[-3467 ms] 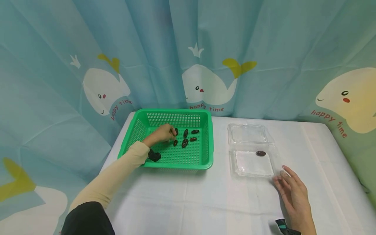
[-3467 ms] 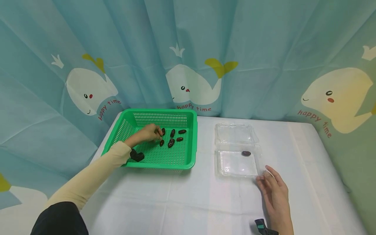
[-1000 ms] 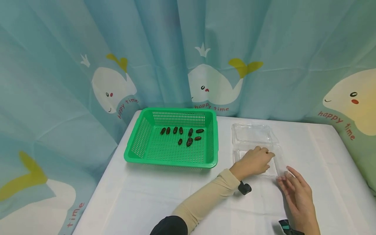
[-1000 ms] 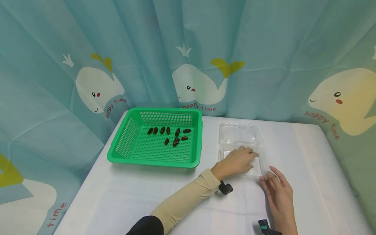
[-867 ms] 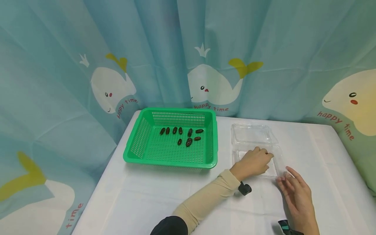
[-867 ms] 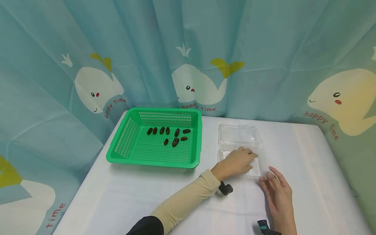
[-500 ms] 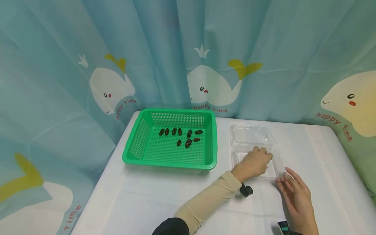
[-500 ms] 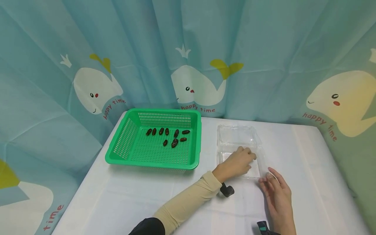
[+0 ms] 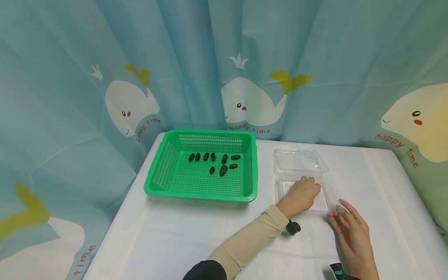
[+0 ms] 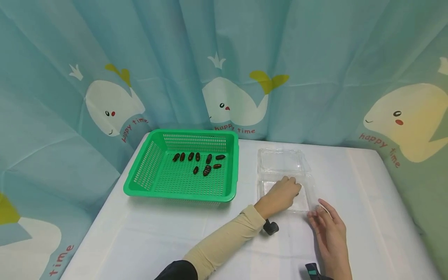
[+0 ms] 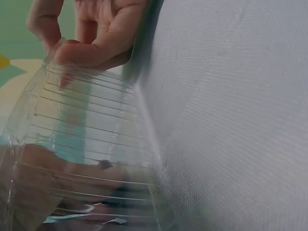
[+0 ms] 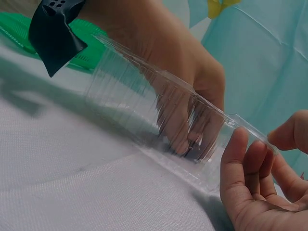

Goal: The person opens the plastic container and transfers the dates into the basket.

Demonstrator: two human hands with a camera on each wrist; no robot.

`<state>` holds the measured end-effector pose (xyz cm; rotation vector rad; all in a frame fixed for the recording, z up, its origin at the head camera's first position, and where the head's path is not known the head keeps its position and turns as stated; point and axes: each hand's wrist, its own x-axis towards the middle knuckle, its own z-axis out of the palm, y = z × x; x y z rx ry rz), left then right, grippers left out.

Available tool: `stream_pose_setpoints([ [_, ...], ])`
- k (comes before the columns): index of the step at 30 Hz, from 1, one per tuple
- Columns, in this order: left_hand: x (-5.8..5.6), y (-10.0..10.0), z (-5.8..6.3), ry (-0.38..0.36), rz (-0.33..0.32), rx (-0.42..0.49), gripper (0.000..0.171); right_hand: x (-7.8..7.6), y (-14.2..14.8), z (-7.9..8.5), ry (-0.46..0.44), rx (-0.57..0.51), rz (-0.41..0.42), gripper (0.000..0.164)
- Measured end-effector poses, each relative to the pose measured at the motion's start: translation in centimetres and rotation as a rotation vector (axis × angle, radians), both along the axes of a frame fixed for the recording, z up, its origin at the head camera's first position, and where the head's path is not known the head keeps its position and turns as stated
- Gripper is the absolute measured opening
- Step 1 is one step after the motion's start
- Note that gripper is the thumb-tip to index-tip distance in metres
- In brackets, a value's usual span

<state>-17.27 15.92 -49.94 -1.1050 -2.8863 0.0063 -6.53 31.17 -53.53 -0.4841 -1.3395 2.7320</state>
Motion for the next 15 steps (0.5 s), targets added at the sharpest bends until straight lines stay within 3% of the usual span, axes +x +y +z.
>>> stream_pose_setpoints([
  [15, -0.01, -0.58, 0.64, -0.026, -0.017, 0.044, 0.016, 0.04, -0.1, 0.03, -0.011, 0.022, -0.007, 0.03],
])
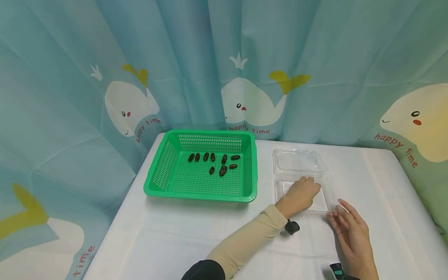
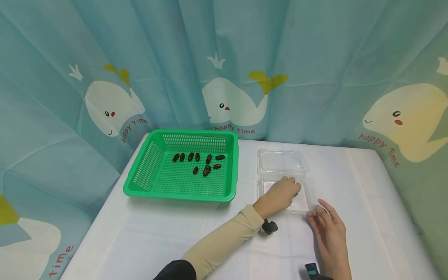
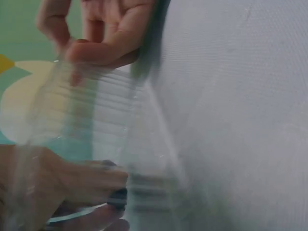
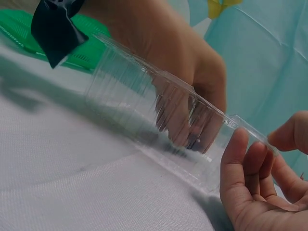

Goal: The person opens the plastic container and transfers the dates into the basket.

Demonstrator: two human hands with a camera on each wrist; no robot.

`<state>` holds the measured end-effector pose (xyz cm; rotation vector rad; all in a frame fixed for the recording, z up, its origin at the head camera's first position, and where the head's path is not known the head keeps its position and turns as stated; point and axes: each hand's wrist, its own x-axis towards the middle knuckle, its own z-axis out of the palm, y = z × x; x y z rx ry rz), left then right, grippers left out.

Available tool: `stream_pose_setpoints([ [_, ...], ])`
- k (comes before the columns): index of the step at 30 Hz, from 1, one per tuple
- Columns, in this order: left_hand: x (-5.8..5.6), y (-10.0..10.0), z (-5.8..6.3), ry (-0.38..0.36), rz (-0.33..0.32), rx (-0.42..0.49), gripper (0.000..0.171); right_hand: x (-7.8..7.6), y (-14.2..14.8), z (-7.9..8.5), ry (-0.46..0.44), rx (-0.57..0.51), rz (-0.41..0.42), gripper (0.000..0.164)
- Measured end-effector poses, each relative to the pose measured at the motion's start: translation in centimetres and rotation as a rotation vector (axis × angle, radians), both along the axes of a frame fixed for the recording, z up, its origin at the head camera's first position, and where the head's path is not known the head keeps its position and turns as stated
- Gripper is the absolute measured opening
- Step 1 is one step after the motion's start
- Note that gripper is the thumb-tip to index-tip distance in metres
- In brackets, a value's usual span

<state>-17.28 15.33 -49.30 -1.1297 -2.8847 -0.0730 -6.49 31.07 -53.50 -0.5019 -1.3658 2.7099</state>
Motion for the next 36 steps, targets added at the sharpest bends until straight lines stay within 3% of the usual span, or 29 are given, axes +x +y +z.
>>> stream_pose_setpoints([
  [13, 1.0, -4.5, 3.4, -0.063, -0.026, 0.168, 0.013, 0.2, -0.1, 0.4, 0.002, -0.023, -0.051, 0.031],
  [24, 1.9, -10.7, 6.6, -0.409, 0.054, 0.504, 0.02, -0.3, -1.1, 1.0, -0.099, 0.054, -0.124, 0.027],
  [31, 1.4, -14.2, 8.1, -0.502, 0.065, 0.69, 0.022, -0.7, -1.4, 1.3, -0.182, 0.14, -0.151, 0.03],
  [36, 1.0, -16.8, 8.5, -0.616, 0.149, 0.786, 0.022, -0.7, -1.6, 1.5, -0.205, 0.137, -0.158, 0.029],
])
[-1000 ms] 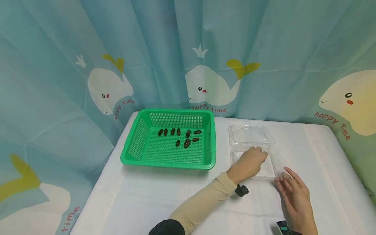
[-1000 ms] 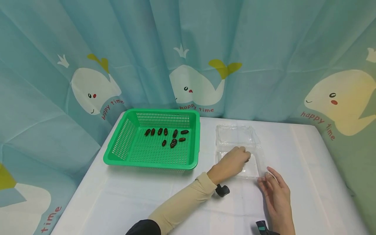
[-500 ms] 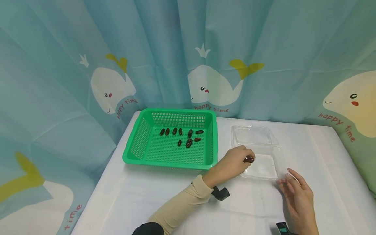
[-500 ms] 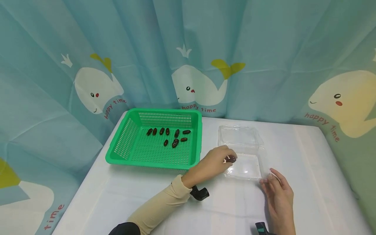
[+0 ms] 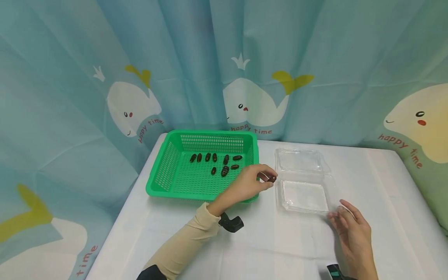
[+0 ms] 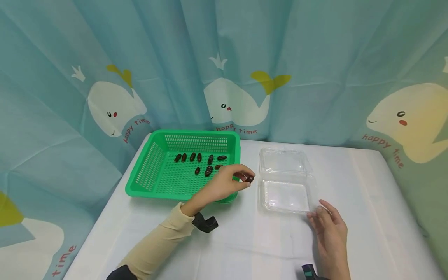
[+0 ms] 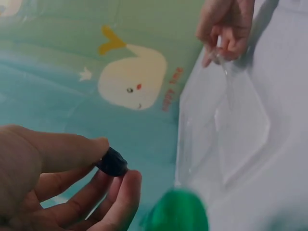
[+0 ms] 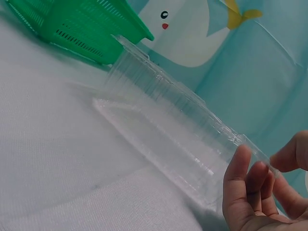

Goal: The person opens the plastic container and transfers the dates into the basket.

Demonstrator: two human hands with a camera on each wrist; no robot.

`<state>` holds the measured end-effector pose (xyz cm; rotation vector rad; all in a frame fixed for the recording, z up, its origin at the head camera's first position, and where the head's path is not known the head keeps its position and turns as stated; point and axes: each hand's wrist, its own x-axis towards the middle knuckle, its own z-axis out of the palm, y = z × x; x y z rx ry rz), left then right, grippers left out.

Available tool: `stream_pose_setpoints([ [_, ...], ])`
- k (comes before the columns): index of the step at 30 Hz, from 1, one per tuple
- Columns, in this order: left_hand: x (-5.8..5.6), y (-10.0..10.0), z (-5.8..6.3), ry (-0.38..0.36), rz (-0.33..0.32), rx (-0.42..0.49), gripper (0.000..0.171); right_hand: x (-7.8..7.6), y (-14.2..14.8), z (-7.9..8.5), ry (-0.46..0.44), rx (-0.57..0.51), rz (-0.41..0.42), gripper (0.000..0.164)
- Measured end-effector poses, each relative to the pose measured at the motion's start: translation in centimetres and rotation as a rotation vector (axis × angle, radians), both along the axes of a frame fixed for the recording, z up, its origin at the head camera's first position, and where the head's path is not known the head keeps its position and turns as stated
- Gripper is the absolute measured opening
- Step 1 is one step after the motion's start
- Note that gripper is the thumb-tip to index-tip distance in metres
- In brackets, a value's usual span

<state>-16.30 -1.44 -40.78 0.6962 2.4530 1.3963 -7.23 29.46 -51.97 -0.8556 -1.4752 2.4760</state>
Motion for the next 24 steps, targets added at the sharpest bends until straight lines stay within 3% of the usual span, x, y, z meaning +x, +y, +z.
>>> stream_pose_setpoints([
  [12, -2.0, -7.4, 0.6, -0.255, 0.109, 0.125, 0.031, 0.2, 0.0, 0.3, -0.057, -0.002, -0.039, 0.032],
  [24, -3.9, -13.2, 0.2, -0.405, 0.244, 0.132, 0.038, 0.1, 0.0, 0.4, -0.112, -0.005, -0.049, 0.034],
])
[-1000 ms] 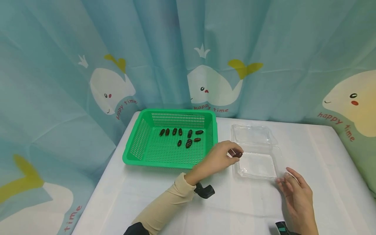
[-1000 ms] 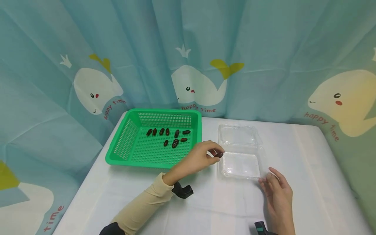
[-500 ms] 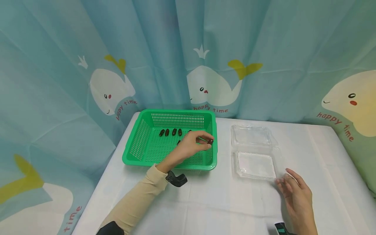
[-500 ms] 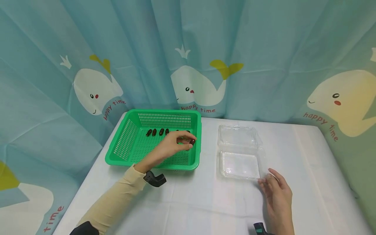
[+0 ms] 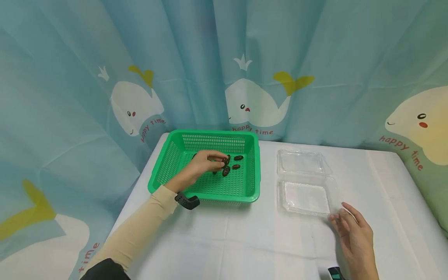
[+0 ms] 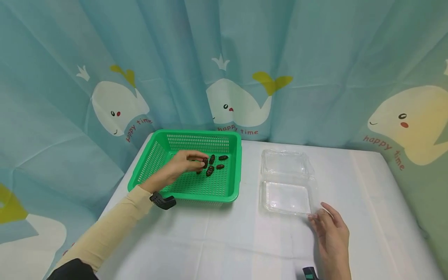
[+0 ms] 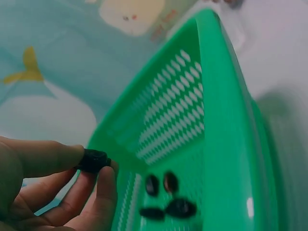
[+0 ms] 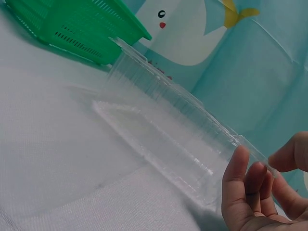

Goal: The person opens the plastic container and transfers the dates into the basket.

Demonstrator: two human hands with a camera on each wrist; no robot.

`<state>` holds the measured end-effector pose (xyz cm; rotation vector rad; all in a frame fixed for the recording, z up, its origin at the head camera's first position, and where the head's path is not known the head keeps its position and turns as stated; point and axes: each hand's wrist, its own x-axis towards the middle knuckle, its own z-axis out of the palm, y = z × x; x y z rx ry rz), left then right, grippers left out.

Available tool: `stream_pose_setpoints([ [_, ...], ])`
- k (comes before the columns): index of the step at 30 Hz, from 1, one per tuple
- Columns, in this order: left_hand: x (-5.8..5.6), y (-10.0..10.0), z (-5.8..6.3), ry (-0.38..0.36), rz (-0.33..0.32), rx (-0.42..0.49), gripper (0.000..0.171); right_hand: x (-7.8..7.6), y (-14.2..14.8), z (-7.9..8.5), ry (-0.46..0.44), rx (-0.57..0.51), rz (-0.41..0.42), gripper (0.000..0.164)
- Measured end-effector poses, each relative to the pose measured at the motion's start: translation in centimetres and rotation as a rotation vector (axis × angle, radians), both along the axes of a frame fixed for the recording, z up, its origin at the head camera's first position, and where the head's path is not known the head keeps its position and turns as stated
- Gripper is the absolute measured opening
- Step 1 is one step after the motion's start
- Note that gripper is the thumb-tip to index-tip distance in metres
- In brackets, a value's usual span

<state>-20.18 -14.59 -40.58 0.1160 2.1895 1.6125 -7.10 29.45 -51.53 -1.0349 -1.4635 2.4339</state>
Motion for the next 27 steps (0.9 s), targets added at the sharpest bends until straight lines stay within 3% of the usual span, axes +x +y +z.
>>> stream_pose_setpoints([
  [7, -1.9, -2.0, -0.9, -0.045, 0.066, -0.066, 0.039, 0.0, 0.2, 0.0, -0.018, -0.003, -0.005, 0.035],
  [15, -2.8, -3.9, -1.9, -0.08, 0.052, -0.182, 0.042, 0.2, 0.3, -0.1, -0.01, -0.023, -0.003, 0.031],
  [27, -4.6, -4.5, -1.9, -0.179, 0.037, -0.259, 0.036, 0.3, 0.3, -0.2, 0.058, -0.042, 0.018, 0.029],
])
